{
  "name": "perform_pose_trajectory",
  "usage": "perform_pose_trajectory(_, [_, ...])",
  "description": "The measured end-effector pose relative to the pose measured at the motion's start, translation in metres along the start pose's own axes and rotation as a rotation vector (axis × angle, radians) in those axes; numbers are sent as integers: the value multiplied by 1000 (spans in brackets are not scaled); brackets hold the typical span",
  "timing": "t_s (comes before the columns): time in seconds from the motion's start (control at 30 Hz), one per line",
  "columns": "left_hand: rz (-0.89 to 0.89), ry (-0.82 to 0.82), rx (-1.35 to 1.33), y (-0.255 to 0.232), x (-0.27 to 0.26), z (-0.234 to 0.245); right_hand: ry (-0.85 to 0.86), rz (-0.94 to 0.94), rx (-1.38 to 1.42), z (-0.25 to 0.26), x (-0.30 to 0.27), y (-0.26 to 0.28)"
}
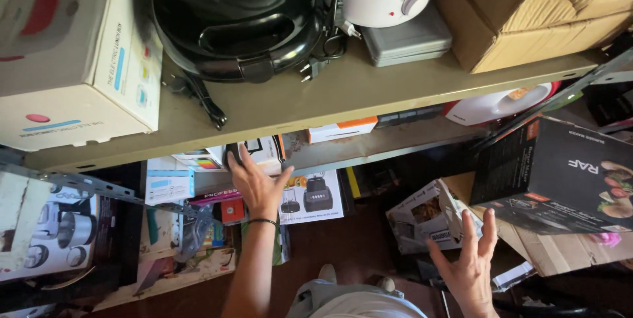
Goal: Unboxing and organizing small appliances on a storage shelf.
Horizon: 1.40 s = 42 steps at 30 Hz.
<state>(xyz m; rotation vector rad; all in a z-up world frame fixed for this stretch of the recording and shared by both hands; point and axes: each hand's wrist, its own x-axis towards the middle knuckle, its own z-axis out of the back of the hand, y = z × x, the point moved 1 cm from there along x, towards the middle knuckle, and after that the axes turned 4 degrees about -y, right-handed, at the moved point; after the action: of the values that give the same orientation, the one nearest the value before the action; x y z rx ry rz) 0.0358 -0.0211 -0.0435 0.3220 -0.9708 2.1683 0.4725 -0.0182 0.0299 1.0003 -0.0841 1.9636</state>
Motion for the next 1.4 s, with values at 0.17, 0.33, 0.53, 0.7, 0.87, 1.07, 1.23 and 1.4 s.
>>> perform_pose_trajectory(0.17, [-49, -100, -74, 4, -12, -7, 1, 44, 19, 2, 7, 9])
perform_pose_trajectory(0.33, [-120, -71, -65, 14, 5, -8, -8, 77, 16, 1, 8, 4])
perform_pose_trajectory(0.53, [-112, 20, 16, -1, 27, 14, 19, 21, 95, -1, 4, -3])
perform_pose_trajectory(0.7, [-157, -29, 153, 8, 24, -9, 47, -17, 48, -4, -6, -18])
perform_pose_trajectory(0.87, [-78, 54, 311, -25, 39, 18, 65, -16, 17, -1, -10, -22])
perform_pose_trajectory(1.07, [-114, -35, 349, -22, 37, 7, 86, -15, -6, -4, -22, -34])
perform_pose_trajectory(1.23, [-116, -19, 211, -14, 19, -7, 82, 0, -46, -2, -26, -39])
perform_pose_trajectory(1.4, [-112, -25, 211, -42, 33, 31, 107, -42, -41, 6, -22, -33])
